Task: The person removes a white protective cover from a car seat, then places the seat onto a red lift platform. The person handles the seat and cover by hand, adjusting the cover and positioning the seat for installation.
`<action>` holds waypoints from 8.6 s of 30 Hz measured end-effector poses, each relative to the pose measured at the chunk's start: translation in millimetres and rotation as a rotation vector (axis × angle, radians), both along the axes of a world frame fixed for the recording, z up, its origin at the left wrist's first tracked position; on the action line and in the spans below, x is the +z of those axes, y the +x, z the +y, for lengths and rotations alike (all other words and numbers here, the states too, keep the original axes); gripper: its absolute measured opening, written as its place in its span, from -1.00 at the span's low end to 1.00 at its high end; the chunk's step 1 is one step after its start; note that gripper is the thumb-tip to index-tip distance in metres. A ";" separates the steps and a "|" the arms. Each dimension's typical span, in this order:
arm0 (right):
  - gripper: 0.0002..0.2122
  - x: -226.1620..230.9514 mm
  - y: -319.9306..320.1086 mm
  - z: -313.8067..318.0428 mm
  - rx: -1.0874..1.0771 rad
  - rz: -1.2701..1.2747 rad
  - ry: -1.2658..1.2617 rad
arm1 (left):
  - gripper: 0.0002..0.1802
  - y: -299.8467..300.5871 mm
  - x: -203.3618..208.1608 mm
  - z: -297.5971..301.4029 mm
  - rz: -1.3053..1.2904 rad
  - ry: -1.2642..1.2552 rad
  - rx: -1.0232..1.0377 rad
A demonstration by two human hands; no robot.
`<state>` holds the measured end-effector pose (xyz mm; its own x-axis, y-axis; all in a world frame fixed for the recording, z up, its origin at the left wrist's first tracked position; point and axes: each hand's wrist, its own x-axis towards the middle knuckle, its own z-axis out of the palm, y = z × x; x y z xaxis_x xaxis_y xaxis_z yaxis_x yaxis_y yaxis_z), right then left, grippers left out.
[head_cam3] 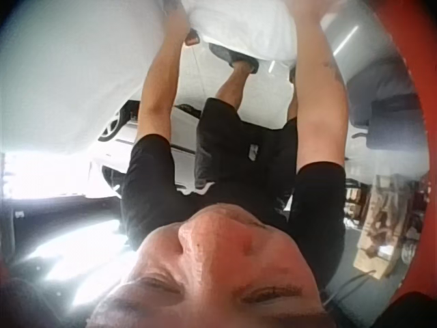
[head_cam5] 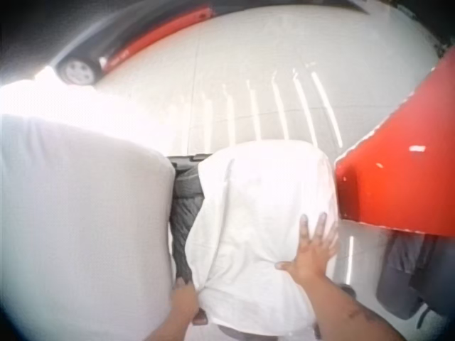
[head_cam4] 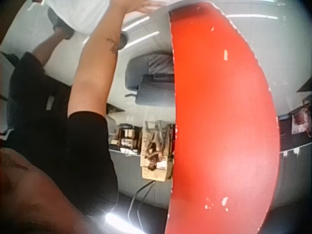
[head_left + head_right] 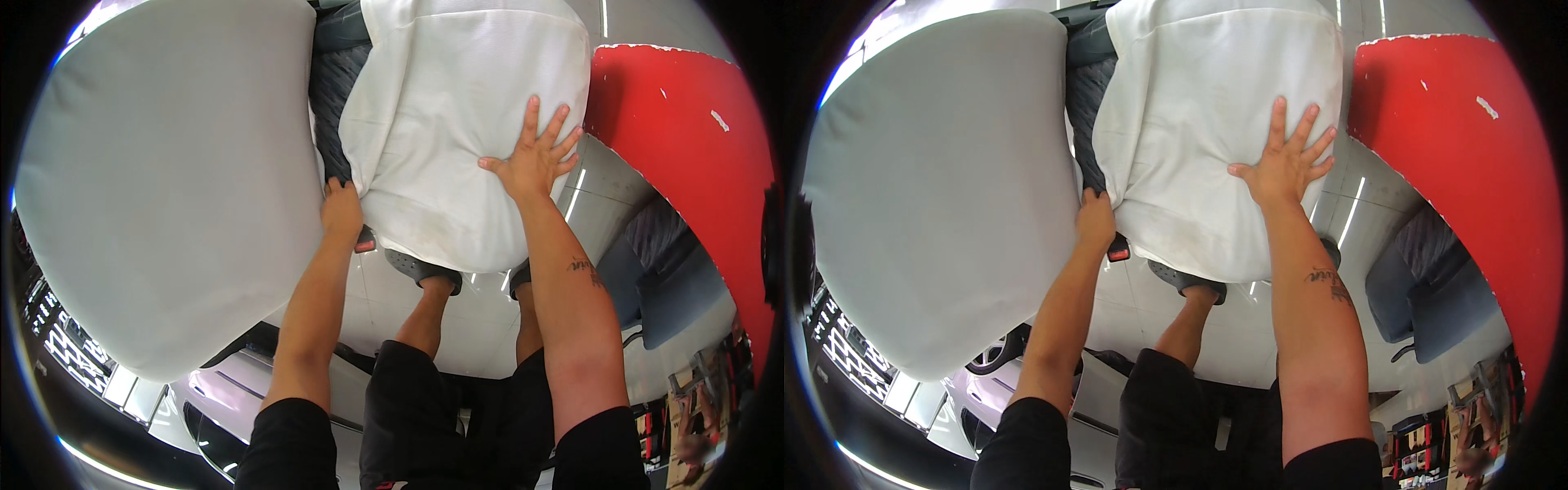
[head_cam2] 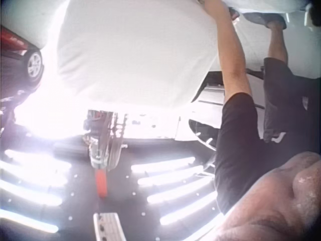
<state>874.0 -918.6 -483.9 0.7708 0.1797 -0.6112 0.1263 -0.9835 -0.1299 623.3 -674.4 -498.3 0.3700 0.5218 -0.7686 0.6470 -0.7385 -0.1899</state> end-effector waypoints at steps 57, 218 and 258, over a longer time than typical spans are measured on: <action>0.37 -15.4 -5.8 -1.8 0.034 -0.094 -0.004 | -0.70 8.3 4.4 16.8 -0.342 -0.124 0.221; -0.57 4.2 -34.5 -274.3 -0.269 0.372 0.558 | -0.23 -9.8 60.5 -359.4 -0.937 -0.348 1.581; -0.54 -63.6 -82.1 -322.3 -0.870 0.728 0.734 | -0.52 -53.9 27.5 -267.6 -0.993 -0.269 2.115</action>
